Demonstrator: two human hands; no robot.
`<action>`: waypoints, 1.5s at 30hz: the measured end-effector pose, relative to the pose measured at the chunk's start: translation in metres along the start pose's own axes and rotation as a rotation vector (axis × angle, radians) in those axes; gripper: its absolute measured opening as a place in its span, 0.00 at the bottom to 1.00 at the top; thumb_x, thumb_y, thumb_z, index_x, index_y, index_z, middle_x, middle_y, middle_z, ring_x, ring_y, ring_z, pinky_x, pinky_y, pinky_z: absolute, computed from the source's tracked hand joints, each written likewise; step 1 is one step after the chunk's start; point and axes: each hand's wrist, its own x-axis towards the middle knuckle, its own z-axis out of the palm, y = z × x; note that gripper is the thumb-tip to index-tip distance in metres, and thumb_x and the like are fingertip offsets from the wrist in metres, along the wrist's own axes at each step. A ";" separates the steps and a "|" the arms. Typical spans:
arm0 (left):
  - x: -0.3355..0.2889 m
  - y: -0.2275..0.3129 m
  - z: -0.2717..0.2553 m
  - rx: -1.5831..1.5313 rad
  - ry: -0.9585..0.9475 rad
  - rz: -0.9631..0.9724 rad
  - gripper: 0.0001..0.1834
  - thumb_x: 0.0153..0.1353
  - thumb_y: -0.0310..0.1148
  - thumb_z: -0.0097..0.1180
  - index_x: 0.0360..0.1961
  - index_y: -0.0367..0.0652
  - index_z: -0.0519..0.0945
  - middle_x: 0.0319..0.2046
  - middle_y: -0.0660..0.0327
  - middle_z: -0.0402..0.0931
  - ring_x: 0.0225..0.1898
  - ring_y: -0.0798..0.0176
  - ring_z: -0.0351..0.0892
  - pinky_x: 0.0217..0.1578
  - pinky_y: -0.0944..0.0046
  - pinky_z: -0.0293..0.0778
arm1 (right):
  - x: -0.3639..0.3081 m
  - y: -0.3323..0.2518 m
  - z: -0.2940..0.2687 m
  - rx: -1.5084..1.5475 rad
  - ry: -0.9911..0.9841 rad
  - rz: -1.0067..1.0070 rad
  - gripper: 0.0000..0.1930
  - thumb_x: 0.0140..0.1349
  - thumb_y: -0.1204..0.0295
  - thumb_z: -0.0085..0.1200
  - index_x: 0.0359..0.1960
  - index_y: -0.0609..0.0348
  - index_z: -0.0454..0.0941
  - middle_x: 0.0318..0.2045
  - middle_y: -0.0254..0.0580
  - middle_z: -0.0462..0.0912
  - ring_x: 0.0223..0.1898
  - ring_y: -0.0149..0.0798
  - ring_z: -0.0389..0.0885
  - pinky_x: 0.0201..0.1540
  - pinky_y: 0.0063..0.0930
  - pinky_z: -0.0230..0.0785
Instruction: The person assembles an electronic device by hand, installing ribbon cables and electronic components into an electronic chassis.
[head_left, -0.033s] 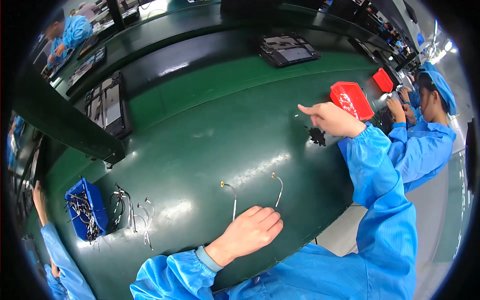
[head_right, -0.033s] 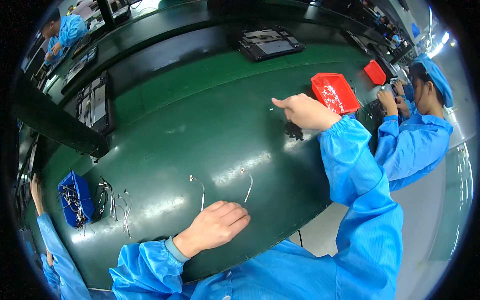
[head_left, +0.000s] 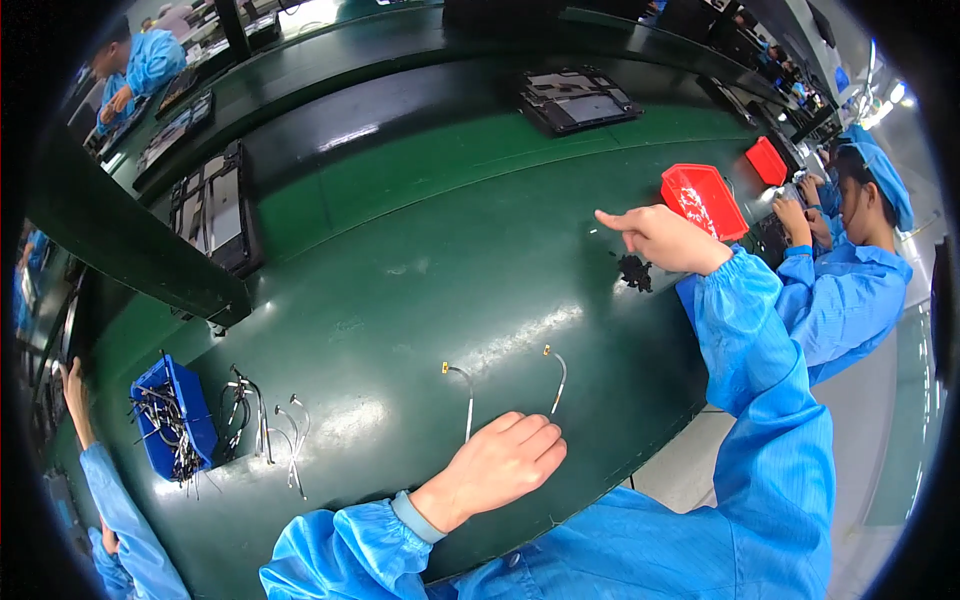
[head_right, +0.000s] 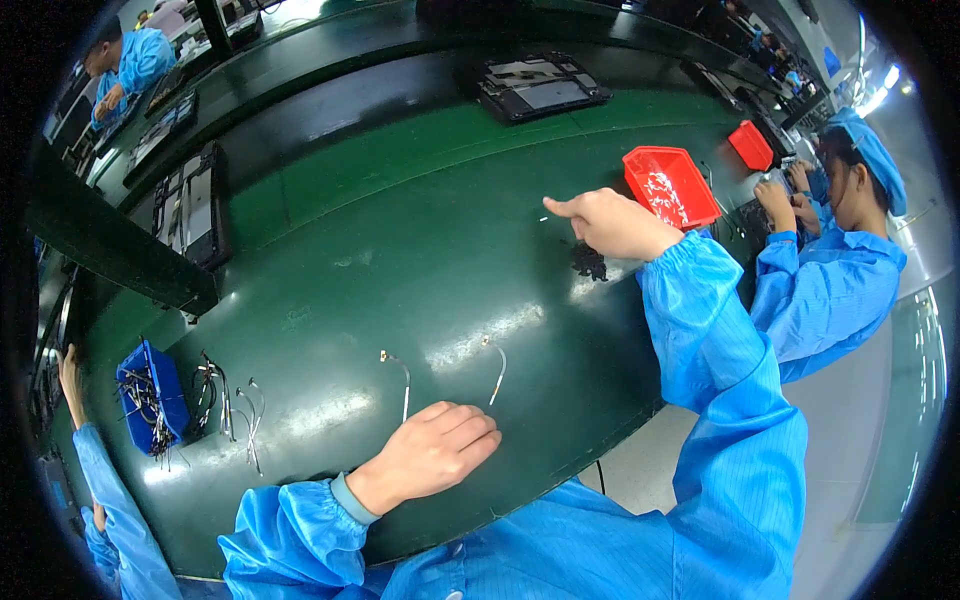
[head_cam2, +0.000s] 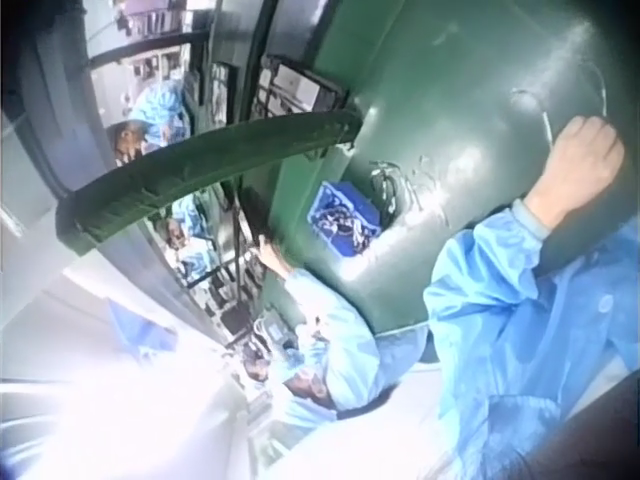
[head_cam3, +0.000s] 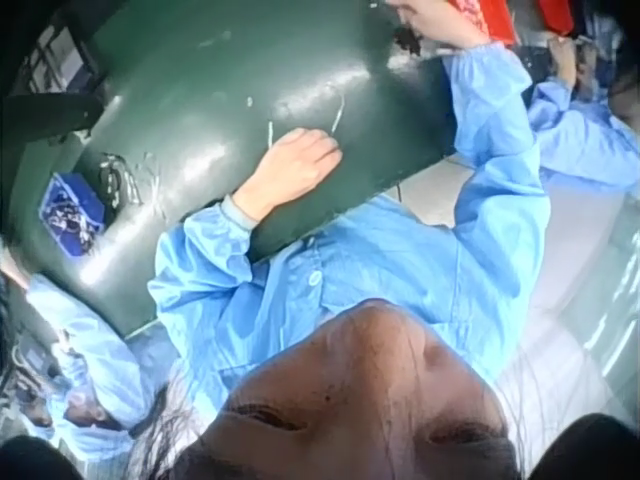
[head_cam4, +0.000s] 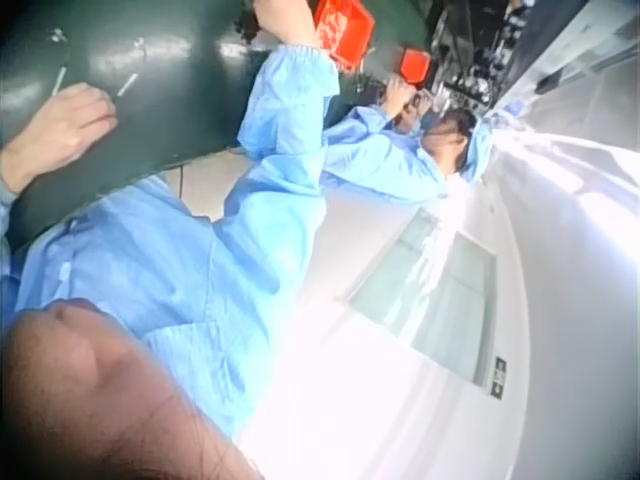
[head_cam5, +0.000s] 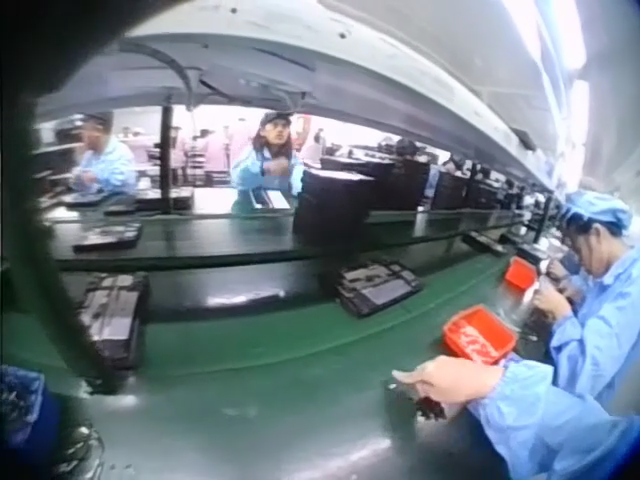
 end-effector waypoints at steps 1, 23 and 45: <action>-0.001 0.000 0.000 -0.007 -0.001 0.001 0.05 0.47 0.28 0.55 0.28 0.43 0.78 0.33 0.65 0.75 0.38 0.67 0.75 0.38 0.68 0.70 | 0.002 0.005 0.008 -0.050 -0.007 -0.059 0.26 0.58 0.80 0.42 0.61 0.55 0.71 0.31 0.56 0.79 0.34 0.53 0.79 0.43 0.43 0.72; 0.008 0.009 0.006 0.283 -0.027 -0.125 0.11 0.51 0.29 0.57 0.37 0.40 0.80 0.41 0.60 0.76 0.45 0.62 0.76 0.42 0.63 0.72 | -0.053 0.111 -0.043 -0.189 0.733 0.338 0.09 0.46 0.75 0.68 0.26 0.64 0.80 0.20 0.46 0.82 0.25 0.37 0.83 0.29 0.30 0.74; 0.043 0.002 0.025 0.370 -0.088 -0.293 0.19 0.52 0.32 0.60 0.46 0.40 0.77 0.46 0.60 0.75 0.45 0.59 0.74 0.40 0.62 0.71 | -0.076 0.120 -0.051 -0.113 0.655 0.325 0.10 0.56 0.66 0.61 0.31 0.61 0.86 0.23 0.47 0.84 0.26 0.35 0.84 0.32 0.28 0.74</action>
